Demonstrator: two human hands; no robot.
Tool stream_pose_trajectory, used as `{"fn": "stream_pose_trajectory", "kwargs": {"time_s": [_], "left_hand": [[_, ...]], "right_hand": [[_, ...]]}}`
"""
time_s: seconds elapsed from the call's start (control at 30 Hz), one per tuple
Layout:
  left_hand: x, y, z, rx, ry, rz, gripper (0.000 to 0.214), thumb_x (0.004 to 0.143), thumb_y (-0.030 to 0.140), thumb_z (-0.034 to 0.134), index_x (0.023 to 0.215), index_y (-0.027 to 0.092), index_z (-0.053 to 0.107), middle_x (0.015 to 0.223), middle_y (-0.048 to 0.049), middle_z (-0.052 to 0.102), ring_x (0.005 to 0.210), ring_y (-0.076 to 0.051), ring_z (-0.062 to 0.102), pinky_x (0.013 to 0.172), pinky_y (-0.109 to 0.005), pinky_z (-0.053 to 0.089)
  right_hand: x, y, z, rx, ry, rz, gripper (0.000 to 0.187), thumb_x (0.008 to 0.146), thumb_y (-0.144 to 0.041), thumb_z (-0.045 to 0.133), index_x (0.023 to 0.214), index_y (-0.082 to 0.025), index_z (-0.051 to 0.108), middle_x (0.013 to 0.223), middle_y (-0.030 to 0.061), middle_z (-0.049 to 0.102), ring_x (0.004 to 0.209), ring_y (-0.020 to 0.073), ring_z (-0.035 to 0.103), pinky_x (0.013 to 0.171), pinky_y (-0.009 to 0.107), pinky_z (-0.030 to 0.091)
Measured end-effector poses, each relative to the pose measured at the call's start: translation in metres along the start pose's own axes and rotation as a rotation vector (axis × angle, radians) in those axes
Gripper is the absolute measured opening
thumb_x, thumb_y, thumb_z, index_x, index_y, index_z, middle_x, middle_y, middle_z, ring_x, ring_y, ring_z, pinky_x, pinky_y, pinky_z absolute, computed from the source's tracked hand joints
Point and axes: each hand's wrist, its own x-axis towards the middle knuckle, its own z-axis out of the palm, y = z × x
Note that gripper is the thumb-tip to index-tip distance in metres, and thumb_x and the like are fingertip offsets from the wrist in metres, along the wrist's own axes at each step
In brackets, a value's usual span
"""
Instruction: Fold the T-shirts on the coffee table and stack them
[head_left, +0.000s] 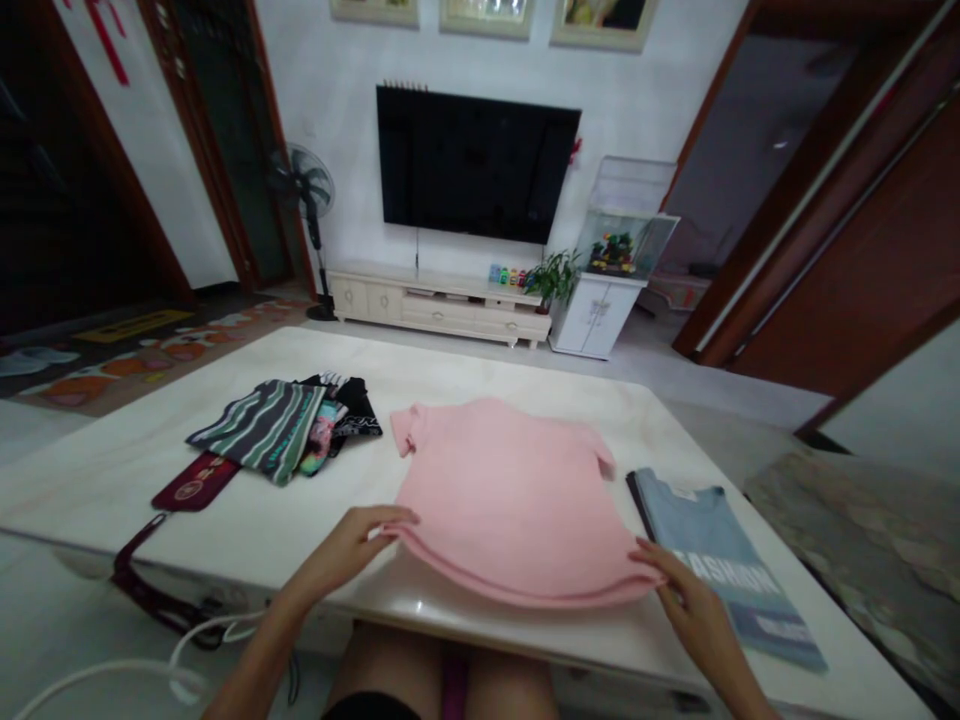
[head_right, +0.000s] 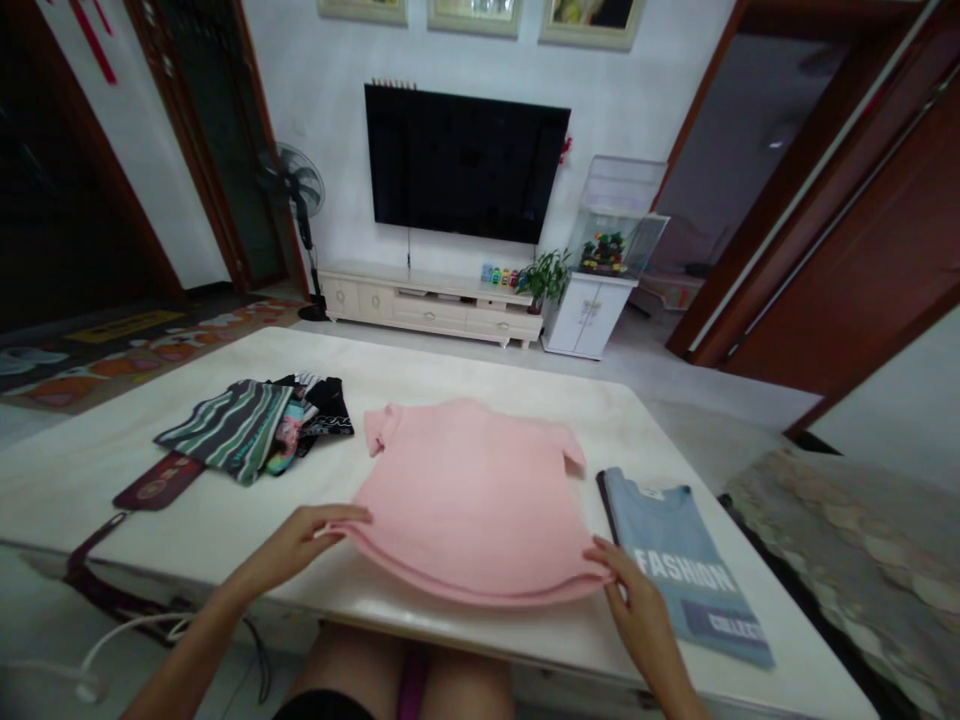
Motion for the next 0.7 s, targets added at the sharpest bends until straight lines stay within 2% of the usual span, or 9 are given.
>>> {"fn": "stream_pose_trajectory", "kwargs": {"time_s": [0.07, 0.13, 0.2, 0.27, 0.33, 0.4, 0.47, 0.57, 0.7], "left_hand": [[-0.019, -0.018, 0.013, 0.072, -0.179, -0.073, 0.028, 0.080, 0.032, 0.050, 0.099, 0.022, 0.068, 0.113, -0.0032, 0.065, 0.110, -0.020, 0.055, 0.098, -0.033, 0.038], [-0.030, -0.024, 0.014, 0.109, -0.316, -0.118, 0.030, 0.076, 0.033, 0.056, 0.102, 0.023, 0.067, 0.117, -0.0024, 0.062, 0.112, -0.020, 0.054, 0.098, -0.031, 0.038], [-0.027, -0.018, 0.008, 0.133, -0.359, -0.137, 0.037, 0.074, 0.035, 0.057, 0.109, 0.024, 0.063, 0.120, -0.0021, 0.061, 0.112, -0.021, 0.054, 0.098, -0.032, 0.038], [-0.011, -0.007, 0.003, 0.169, -0.299, -0.132, 0.040, 0.078, 0.036, 0.052, 0.115, 0.024, 0.060, 0.120, -0.0026, 0.060, 0.111, -0.021, 0.054, 0.097, -0.033, 0.039], [0.017, 0.000, 0.006, 0.214, -0.189, -0.092, 0.039, 0.082, 0.038, 0.046, 0.115, 0.022, 0.060, 0.120, -0.0041, 0.060, 0.112, -0.021, 0.053, 0.098, -0.034, 0.038], [0.053, 0.001, 0.019, 0.249, -0.100, -0.034, 0.039, 0.085, 0.036, 0.042, 0.115, 0.019, 0.059, 0.122, -0.0058, 0.059, 0.114, -0.020, 0.051, 0.100, -0.034, 0.036], [0.094, -0.005, 0.036, 0.304, -0.045, -0.008, 0.039, 0.085, 0.030, 0.040, 0.117, 0.016, 0.057, 0.125, -0.0077, 0.056, 0.118, -0.019, 0.048, 0.102, -0.033, 0.033], [0.155, -0.021, 0.052, 0.446, 0.047, -0.074, 0.040, 0.085, 0.020, 0.037, 0.121, 0.011, 0.053, 0.132, -0.0105, 0.050, 0.123, -0.018, 0.042, 0.104, -0.030, 0.030], [0.217, -0.047, 0.042, 0.537, 0.179, -0.211, 0.043, 0.085, 0.013, 0.031, 0.124, 0.006, 0.048, 0.133, -0.0155, 0.046, 0.124, -0.020, 0.041, 0.103, -0.031, 0.030]], "right_hand": [[-0.024, 0.021, 0.018, -0.015, -0.093, -0.001, 0.034, 0.070, -0.032, 0.042, 0.086, -0.020, 0.070, 0.107, 0.0105, 0.066, 0.100, 0.0243, 0.062, 0.087, 0.040, 0.049], [-0.039, 0.033, 0.027, -0.006, -0.141, -0.001, 0.035, 0.070, -0.035, 0.044, 0.086, -0.020, 0.071, 0.109, 0.0114, 0.065, 0.101, 0.0248, 0.061, 0.088, 0.040, 0.048], [-0.042, 0.038, 0.027, 0.017, -0.175, 0.013, 0.037, 0.071, -0.036, 0.044, 0.090, -0.019, 0.071, 0.112, 0.0122, 0.064, 0.103, 0.0253, 0.060, 0.090, 0.041, 0.047], [-0.036, 0.037, 0.023, 0.035, -0.203, 0.054, 0.039, 0.071, -0.035, 0.043, 0.091, -0.018, 0.071, 0.108, 0.0118, 0.066, 0.101, 0.0251, 0.061, 0.090, 0.041, 0.046], [-0.022, 0.032, 0.020, 0.045, -0.208, 0.108, 0.039, 0.071, -0.035, 0.041, 0.089, -0.019, 0.071, 0.099, 0.0100, 0.069, 0.095, 0.0246, 0.064, 0.087, 0.040, 0.048], [-0.005, 0.028, 0.022, 0.046, -0.183, 0.151, 0.038, 0.071, -0.038, 0.040, 0.085, -0.020, 0.070, 0.091, 0.0087, 0.071, 0.088, 0.0241, 0.066, 0.082, 0.038, 0.051], [0.015, 0.024, 0.027, 0.025, -0.142, 0.162, 0.037, 0.072, -0.041, 0.040, 0.082, -0.020, 0.069, 0.088, 0.0088, 0.072, 0.083, 0.0239, 0.067, 0.076, 0.037, 0.053], [0.047, 0.026, 0.041, -0.035, -0.094, 0.146, 0.037, 0.073, -0.040, 0.038, 0.081, -0.018, 0.067, 0.085, 0.0089, 0.072, 0.078, 0.0231, 0.067, 0.071, 0.036, 0.053], [0.101, 0.036, 0.060, -0.099, -0.072, 0.124, 0.037, 0.077, -0.035, 0.035, 0.083, -0.016, 0.066, 0.087, 0.0097, 0.071, 0.078, 0.0213, 0.066, 0.073, 0.034, 0.051]]}}
